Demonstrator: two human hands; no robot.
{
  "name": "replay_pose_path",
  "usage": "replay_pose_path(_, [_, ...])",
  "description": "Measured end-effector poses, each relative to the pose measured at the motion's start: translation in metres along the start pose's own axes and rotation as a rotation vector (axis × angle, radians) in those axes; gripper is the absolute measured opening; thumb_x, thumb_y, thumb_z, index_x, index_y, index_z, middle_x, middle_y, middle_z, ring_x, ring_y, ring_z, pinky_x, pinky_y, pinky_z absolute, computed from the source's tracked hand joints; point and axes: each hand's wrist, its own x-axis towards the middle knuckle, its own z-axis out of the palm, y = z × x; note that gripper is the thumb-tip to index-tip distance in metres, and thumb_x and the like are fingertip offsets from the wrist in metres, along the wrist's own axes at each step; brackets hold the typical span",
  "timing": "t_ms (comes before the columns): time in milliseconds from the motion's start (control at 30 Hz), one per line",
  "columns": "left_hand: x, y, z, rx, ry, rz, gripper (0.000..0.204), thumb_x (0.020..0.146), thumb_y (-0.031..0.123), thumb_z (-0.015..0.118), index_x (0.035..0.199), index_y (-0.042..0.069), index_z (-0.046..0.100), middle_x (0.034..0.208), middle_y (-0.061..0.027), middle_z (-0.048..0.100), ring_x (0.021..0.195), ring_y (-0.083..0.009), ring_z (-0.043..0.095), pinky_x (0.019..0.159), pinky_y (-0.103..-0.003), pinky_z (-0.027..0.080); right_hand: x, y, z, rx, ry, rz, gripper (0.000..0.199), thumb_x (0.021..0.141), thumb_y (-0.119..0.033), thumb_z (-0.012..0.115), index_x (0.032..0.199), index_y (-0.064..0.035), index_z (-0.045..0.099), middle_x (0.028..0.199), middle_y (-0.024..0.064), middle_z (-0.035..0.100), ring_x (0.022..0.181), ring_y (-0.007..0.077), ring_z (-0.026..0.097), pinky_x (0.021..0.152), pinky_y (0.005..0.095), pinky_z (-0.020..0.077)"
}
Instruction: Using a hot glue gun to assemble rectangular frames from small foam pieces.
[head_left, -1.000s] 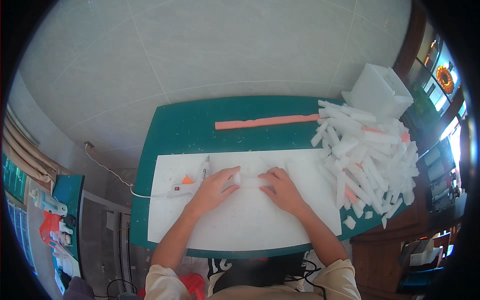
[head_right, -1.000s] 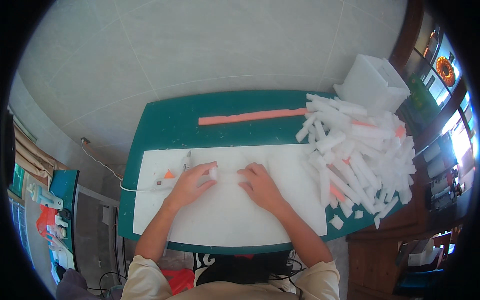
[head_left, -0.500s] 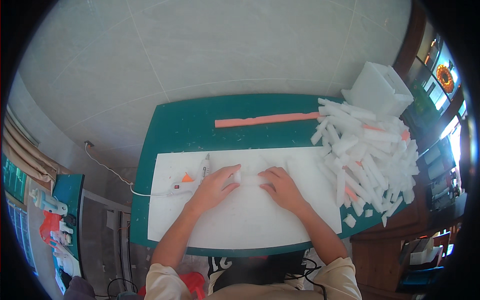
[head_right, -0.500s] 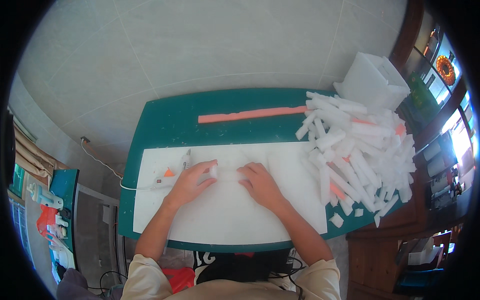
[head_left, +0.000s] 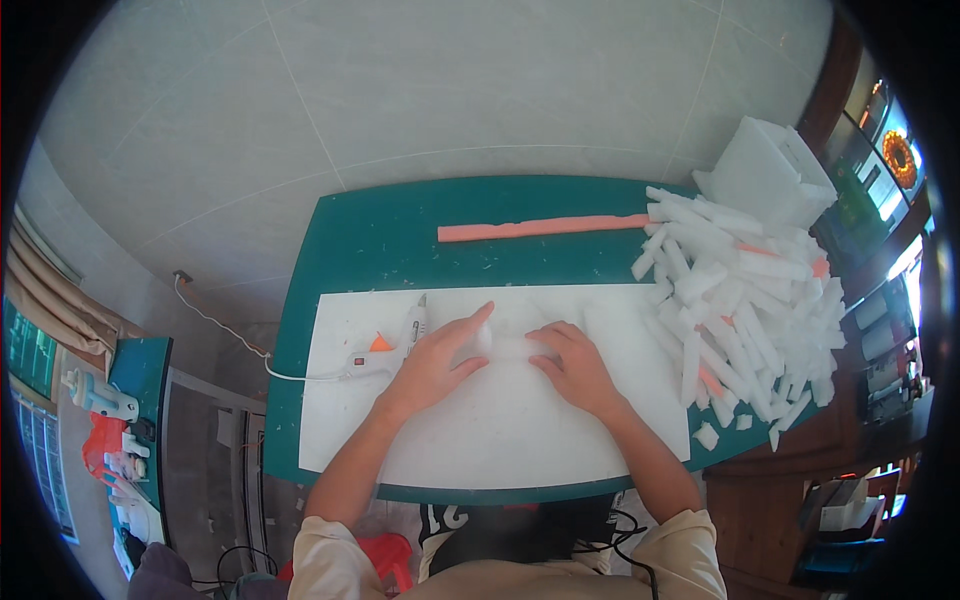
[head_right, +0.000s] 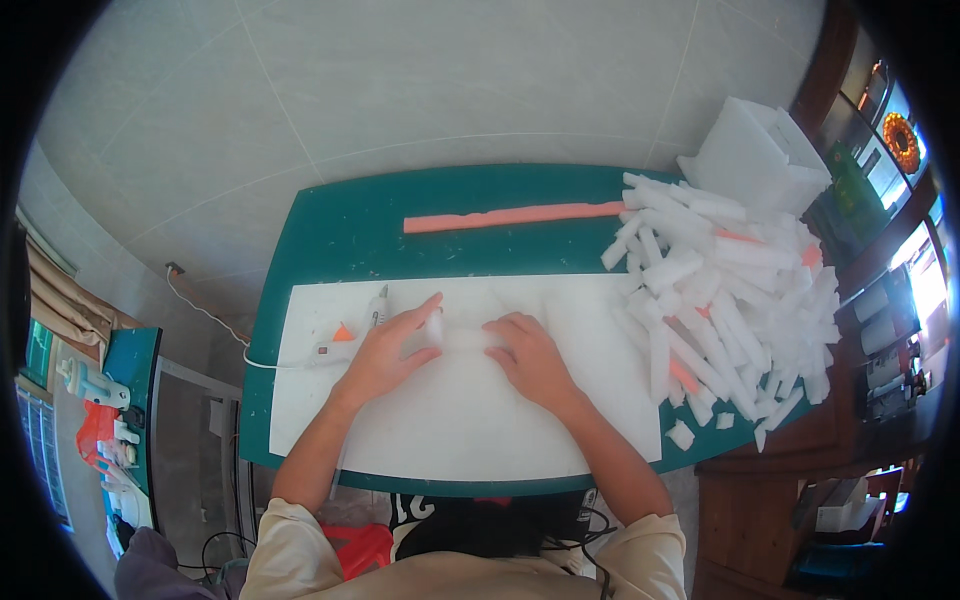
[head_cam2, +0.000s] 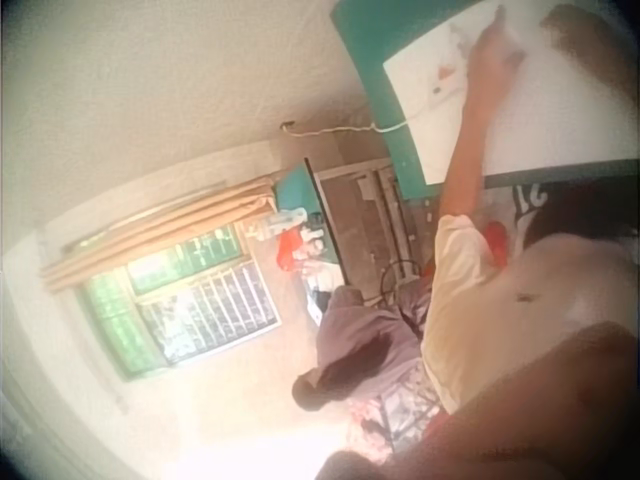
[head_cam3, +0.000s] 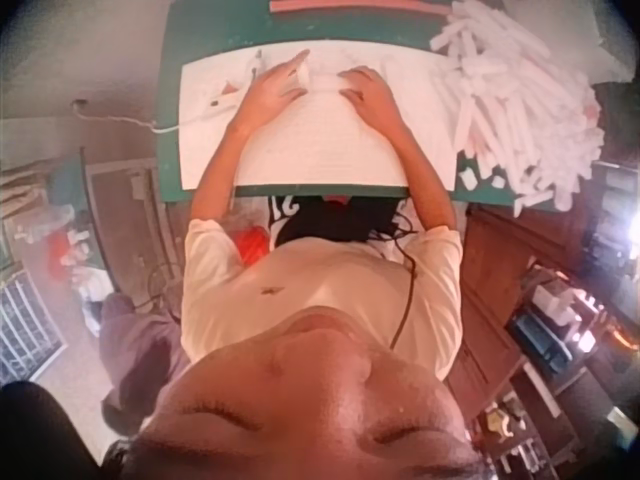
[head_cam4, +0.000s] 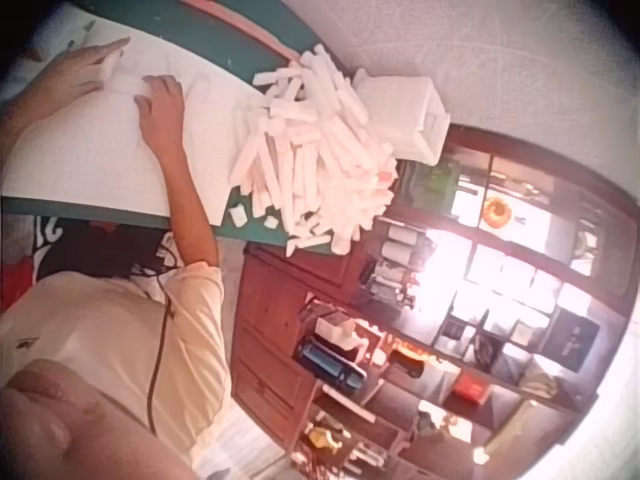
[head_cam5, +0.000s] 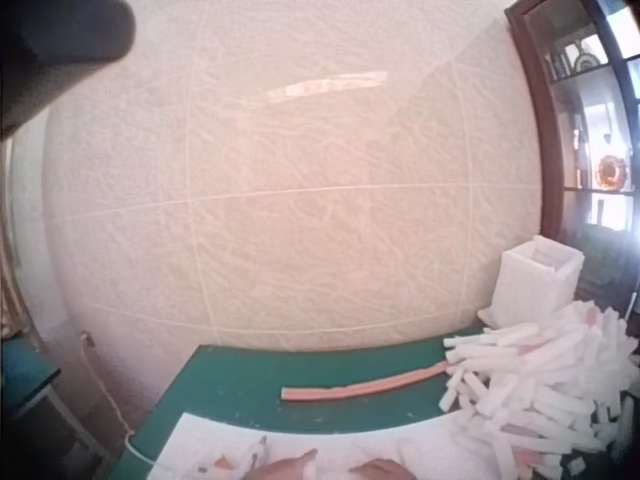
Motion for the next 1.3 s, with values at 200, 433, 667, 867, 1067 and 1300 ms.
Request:
replay_pose_path(200, [0.000, 0.005, 0.007, -0.251, 0.210, 0.071, 0.090, 0.080, 0.011, 0.077, 0.155, 0.013, 0.025, 0.143, -0.0148, 0.048, 0.125, -0.0271, 0.053, 0.101, -0.039, 0.047, 0.007, -0.008, -0.008, 0.182, 0.009, 0.065, 0.028, 0.084, -0.008, 0.070, 0.111, -0.0026, 0.064, 0.108, 0.0137, 0.064, 0.100, 0.0325, 0.061, 0.087, 0.0358, 0.0493])
replay_pose_path(433, [-0.005, 0.000, 0.010, -0.372, 0.227, -0.032, 0.075, 0.080, 0.013, 0.079, 0.145, 0.007, 0.042, 0.118, -0.0126, 0.063, 0.103, -0.0197, 0.065, 0.086, -0.031, 0.054, 0.004, -0.009, -0.006, 0.469, -0.005, 0.173, 0.027, 0.087, -0.006, 0.070, 0.113, -0.0028, 0.064, 0.112, 0.0101, 0.063, 0.104, 0.0217, 0.061, 0.093, 0.0312, 0.0484])
replay_pose_path(667, [-0.008, 0.006, 0.010, -0.400, 0.238, -0.075, 0.060, 0.080, 0.004, 0.078, 0.133, 0.002, 0.050, 0.113, -0.0108, 0.062, 0.100, -0.0155, 0.062, 0.085, -0.029, 0.053, 0.003, -0.012, -0.006, 0.449, -0.060, 0.176, 0.030, 0.086, -0.006, 0.071, 0.115, -0.0028, 0.064, 0.115, 0.0094, 0.063, 0.106, 0.0209, 0.061, 0.094, 0.0314, 0.0485])
replay_pose_path(867, [-0.003, -0.009, 0.009, -0.812, 0.195, -0.136, 0.041, 0.086, 0.005, 0.071, 0.123, 0.003, 0.053, 0.114, -0.0093, 0.061, 0.100, -0.0172, 0.064, 0.086, -0.030, 0.052, 0.002, -0.011, -0.012, 0.610, -0.197, 0.180, 0.035, 0.091, -0.015, 0.067, 0.123, -0.0022, 0.060, 0.118, 0.0084, 0.063, 0.108, 0.0197, 0.059, 0.095, 0.0324, 0.0466])
replay_pose_path(1067, [-0.001, -0.013, 0.009, -0.993, -0.017, -0.131, 0.030, 0.091, 0.002, 0.064, 0.120, 0.001, 0.053, 0.116, -0.0089, 0.060, 0.106, -0.0178, 0.061, 0.089, -0.033, 0.053, 0.006, -0.014, -0.022, 0.956, -0.374, 0.247, 0.045, 0.097, -0.026, 0.058, 0.135, -0.0032, 0.051, 0.122, 0.0087, 0.061, 0.109, 0.0185, 0.057, 0.093, 0.0325, 0.0445])
replay_pose_path(1300, [-0.003, -0.012, 0.015, -1.156, -0.258, -0.257, 0.034, 0.097, 0.012, 0.058, 0.129, 0.004, 0.049, 0.115, -0.0107, 0.063, 0.107, -0.0190, 0.062, 0.092, -0.037, 0.051, 0.003, -0.016, -0.023, 1.105, -0.418, 0.266, 0.064, 0.092, -0.016, 0.066, 0.148, -0.0086, 0.035, 0.123, 0.0060, 0.055, 0.110, 0.0187, 0.054, 0.089, 0.0341, 0.0476])
